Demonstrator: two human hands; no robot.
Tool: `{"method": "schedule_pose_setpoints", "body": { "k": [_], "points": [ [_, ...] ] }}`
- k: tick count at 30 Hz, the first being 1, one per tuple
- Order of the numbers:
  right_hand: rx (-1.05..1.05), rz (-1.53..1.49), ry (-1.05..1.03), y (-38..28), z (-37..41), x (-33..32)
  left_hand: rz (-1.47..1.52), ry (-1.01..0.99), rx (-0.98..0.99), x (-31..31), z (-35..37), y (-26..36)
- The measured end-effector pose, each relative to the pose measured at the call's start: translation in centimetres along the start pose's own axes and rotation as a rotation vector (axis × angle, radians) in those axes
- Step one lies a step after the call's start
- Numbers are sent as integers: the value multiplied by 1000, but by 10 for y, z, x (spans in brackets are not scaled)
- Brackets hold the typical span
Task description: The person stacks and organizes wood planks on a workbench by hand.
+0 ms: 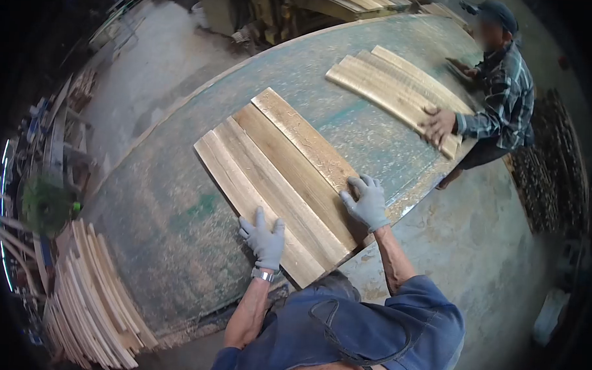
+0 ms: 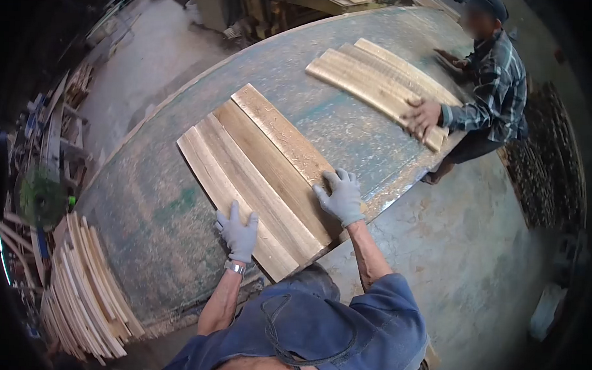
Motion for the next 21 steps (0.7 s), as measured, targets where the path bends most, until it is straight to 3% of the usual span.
{"method": "schedule_pose_setpoints", "body": {
  "k": [4,6,8,12,13,15,16,18,21],
  "points": [
    [17,100,126,45,-13,-33,63,-69,177,9,-20,74],
    [48,168,130,81,-32,-59,129,-209,274,4,-31,123],
    [137,212,123,121,-52,-88,146,-227,404,15,-36,175],
    [270,373,181,188,-96,-138,371,-301,814,44,-79,287],
    [246,370,236,191,-107,-144,478,-498,891,56,-96,322],
    [153,377,265,184,-129,-145,647,-762,806,57,-119,376],
    [88,387,239,165,-141,-132,693,-710,821,74,-135,399],
    [73,453,218,165,-160,-124,766,-682,861,87,-139,420],
    [181,537,251,206,-192,-110,739,-664,874,43,-125,368]
  ]
}}
Point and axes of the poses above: each hand's wrist, its own z-axis away from the middle knuckle, its own x-axis out of the palm, y = z × x, the point moved 6 cm from there along -z, towards the middle knuckle, and after that the axes turned 12 degrees about -z, right-handed, at the moved point
